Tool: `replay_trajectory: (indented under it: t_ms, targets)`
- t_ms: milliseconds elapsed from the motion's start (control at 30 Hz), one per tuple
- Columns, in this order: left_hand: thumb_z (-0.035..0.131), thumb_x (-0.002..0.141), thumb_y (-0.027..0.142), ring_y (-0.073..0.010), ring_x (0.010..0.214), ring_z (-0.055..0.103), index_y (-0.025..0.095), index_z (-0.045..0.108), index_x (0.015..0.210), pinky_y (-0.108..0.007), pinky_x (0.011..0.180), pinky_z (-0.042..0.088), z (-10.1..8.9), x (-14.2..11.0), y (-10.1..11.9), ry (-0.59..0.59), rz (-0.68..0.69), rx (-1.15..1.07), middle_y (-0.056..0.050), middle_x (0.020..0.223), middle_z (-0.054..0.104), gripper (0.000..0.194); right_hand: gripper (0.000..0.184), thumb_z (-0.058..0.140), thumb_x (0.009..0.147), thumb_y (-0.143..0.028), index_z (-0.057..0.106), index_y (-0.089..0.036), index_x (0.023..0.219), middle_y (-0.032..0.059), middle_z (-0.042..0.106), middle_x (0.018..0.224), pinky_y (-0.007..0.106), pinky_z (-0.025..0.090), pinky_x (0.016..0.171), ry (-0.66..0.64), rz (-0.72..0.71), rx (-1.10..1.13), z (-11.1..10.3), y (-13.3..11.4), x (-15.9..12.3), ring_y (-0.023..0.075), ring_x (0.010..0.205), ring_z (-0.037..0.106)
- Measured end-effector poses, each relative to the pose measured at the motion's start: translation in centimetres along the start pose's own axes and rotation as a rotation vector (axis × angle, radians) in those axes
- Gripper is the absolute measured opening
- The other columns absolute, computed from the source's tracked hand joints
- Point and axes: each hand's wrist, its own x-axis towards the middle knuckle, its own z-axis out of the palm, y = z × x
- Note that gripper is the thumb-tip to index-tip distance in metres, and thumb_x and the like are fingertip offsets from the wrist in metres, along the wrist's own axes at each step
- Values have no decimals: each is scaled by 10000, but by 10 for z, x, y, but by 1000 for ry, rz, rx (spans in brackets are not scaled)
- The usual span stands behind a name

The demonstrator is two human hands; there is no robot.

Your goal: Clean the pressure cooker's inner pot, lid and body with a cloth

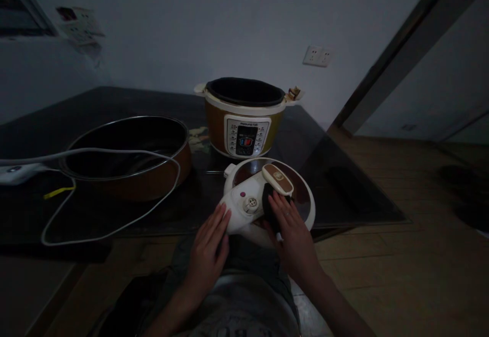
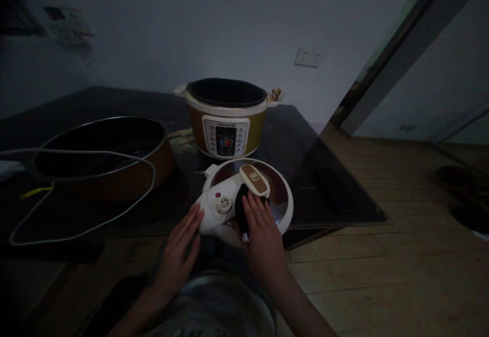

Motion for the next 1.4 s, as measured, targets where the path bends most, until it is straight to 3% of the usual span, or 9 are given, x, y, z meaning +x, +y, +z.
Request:
replay_trajectory:
  t_ms: [133,333,433,567,733,867,967,1167,1400]
  targets:
    - [427,931,106,-211,1395,369,281,261,1498,-421,1096,395,0,-1,-2,-13,12,15,-65,1515,400,616,548,430,942,-183,311,-215,1476,118,489,1437,539,386,1088,74,46,-8,-1,6,-12,239,1380,383]
    - [415,934,102,-211,1387,383,273,265,1495,-431,1091,401,1,-1,-2,2,20,36,-80,1499,422,606,443,391,943,-220,466,-186,1378,124,497,1429,561,321,1112,136,218,65,-1,23,-15,246,1360,415]
    - [413,934,101,-219,1381,394,278,265,1495,-436,1084,410,1,0,-1,12,20,32,-84,1495,427,607,420,400,928,-358,582,-170,1256,147,605,1309,543,361,1072,160,414,187,-10,41,-2,289,1265,522]
    - [418,932,103,-222,1378,399,279,266,1495,-433,1074,423,1,1,-1,5,12,35,-86,1495,427,609,512,446,853,-577,681,-131,945,146,722,890,404,525,805,255,706,441,-26,48,25,304,940,664]
    - [417,935,105,-211,1380,395,269,283,1489,-425,1077,422,1,1,-1,17,13,36,-84,1491,433,593,454,553,765,-610,643,-165,786,72,692,759,308,517,673,273,800,694,-30,31,35,243,829,650]
    - [419,933,100,-200,1383,389,261,300,1481,-404,1076,423,0,0,-1,12,16,36,-80,1494,429,583,432,594,748,-593,644,-172,833,66,715,822,320,525,735,214,843,798,-30,38,45,250,904,659]
    - [413,933,98,-199,1381,393,261,299,1481,-401,1073,426,0,0,-2,13,23,41,-78,1493,431,583,452,587,757,-573,632,-170,956,64,731,885,343,534,758,102,803,893,-32,53,68,241,881,676]
    - [427,926,113,-219,1367,417,276,304,1482,-411,1058,445,2,0,-3,34,22,34,-74,1489,439,592,298,553,808,-440,656,-169,880,58,738,804,346,552,708,-240,588,964,-27,72,127,213,757,692]
    - [427,922,109,-217,1376,403,289,277,1491,-411,1063,444,2,-1,-3,11,8,33,-60,1511,407,616,181,572,844,-268,698,-138,845,49,746,836,369,539,822,-650,233,868,-14,65,178,175,765,679]
